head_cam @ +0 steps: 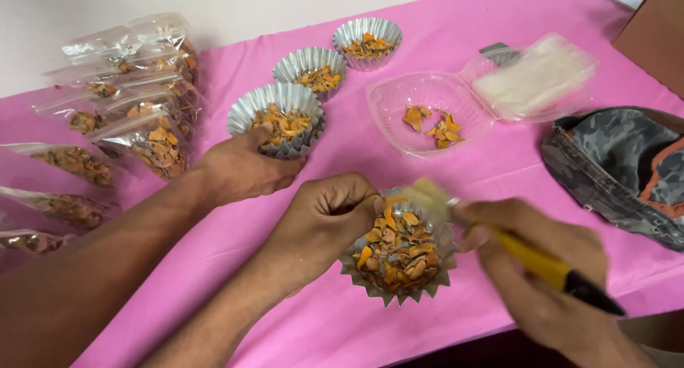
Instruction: Using a small brush and fingers to sort and clean dried tea leaves inside a metal liner on a table.
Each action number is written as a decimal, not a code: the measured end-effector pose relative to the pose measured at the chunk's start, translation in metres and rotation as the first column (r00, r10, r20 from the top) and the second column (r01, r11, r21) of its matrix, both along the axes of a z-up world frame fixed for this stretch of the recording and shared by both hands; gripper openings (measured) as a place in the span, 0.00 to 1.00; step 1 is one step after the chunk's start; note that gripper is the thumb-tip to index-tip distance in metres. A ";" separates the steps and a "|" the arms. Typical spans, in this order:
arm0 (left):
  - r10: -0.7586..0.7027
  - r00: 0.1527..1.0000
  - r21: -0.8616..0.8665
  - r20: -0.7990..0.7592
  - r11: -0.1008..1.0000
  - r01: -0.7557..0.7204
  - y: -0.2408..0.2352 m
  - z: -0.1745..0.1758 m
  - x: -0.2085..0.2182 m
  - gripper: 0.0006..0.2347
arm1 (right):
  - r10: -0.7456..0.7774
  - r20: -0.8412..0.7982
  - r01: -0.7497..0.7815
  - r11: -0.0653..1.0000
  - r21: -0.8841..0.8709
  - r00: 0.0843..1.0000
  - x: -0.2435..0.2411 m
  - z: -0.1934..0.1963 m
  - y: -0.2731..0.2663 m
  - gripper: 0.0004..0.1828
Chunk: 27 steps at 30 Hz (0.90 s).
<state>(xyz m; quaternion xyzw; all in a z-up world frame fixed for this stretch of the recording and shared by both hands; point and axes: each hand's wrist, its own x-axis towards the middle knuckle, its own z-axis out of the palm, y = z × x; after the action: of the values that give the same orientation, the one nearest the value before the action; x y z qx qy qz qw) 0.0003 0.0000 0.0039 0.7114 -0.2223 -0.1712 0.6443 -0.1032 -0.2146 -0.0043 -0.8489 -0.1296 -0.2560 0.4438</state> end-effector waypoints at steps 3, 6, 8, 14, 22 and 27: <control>0.025 0.999 0.018 -0.023 1.000 -0.025 0.002 0.001 0.000 0.11 | -0.214 0.114 0.218 0.976 -0.026 0.970 0.003 0.013 0.006 0.09; -0.082 0.996 -0.025 -0.030 0.996 0.081 0.002 -0.001 -0.005 0.12 | -0.026 0.097 0.033 0.997 -0.065 0.995 0.007 0.014 0.013 0.17; -0.191 0.980 -0.094 -0.055 0.978 0.185 0.002 0.000 -0.009 0.12 | 0.077 0.200 -0.040 0.982 -0.183 0.977 0.019 0.006 0.015 0.16; -0.274 0.961 -0.111 0.027 0.955 0.275 0.000 -0.007 -0.016 0.11 | 0.119 0.176 -0.098 0.987 -0.128 0.977 0.023 0.004 0.011 0.08; -0.110 0.987 0.041 0.113 0.993 0.106 -0.005 -0.007 -0.016 0.13 | -0.314 -0.079 0.322 0.938 0.125 0.946 -0.028 0.023 0.026 0.16; -0.156 0.984 -0.002 0.086 0.988 0.157 -0.002 -0.004 -0.016 0.14 | -0.171 -0.104 0.182 0.977 0.110 0.980 -0.008 0.004 -0.003 0.11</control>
<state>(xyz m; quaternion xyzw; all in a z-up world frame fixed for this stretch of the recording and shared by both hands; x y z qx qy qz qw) -0.0156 -0.0022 0.0000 0.6955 -0.3056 -0.1896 0.6220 -0.1113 -0.2174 0.0000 -0.8402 -0.0171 -0.2617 0.4746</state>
